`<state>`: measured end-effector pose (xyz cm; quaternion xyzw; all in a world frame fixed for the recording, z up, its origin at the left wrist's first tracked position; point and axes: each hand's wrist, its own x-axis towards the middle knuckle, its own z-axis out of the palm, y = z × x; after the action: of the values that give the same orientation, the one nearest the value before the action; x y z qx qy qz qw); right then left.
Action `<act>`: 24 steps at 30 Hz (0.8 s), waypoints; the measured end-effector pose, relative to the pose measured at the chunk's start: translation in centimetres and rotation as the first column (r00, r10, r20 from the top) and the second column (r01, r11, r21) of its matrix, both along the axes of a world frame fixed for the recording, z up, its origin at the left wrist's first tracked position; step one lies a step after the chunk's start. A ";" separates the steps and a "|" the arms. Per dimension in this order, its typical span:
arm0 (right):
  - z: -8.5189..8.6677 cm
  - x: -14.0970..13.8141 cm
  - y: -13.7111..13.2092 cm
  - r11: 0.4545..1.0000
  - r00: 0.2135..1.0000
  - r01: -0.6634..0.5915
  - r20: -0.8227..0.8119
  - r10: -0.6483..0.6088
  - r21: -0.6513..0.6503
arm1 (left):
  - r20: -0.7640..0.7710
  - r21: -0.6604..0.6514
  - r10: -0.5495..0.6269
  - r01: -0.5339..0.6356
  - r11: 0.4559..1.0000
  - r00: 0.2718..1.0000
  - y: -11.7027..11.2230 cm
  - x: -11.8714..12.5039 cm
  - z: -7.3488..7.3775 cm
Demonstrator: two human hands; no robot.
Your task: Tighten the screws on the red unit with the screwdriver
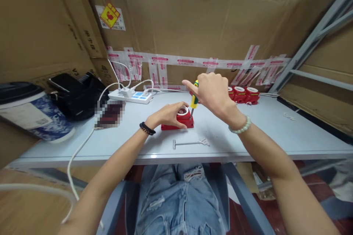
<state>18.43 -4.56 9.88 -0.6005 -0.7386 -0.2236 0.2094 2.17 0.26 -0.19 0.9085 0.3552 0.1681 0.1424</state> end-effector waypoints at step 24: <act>3.0 2.4 1.3 0.854 0.915 -0.335 0.079 0.396 -0.399 | 0.051 -0.063 -0.029 0.032 0.998 0.998 0.1 0.0 0.1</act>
<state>20.84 -3.26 12.88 -0.4581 -0.8825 -0.0804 0.0697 2.16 0.38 -0.12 0.9043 0.3426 0.1774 0.1826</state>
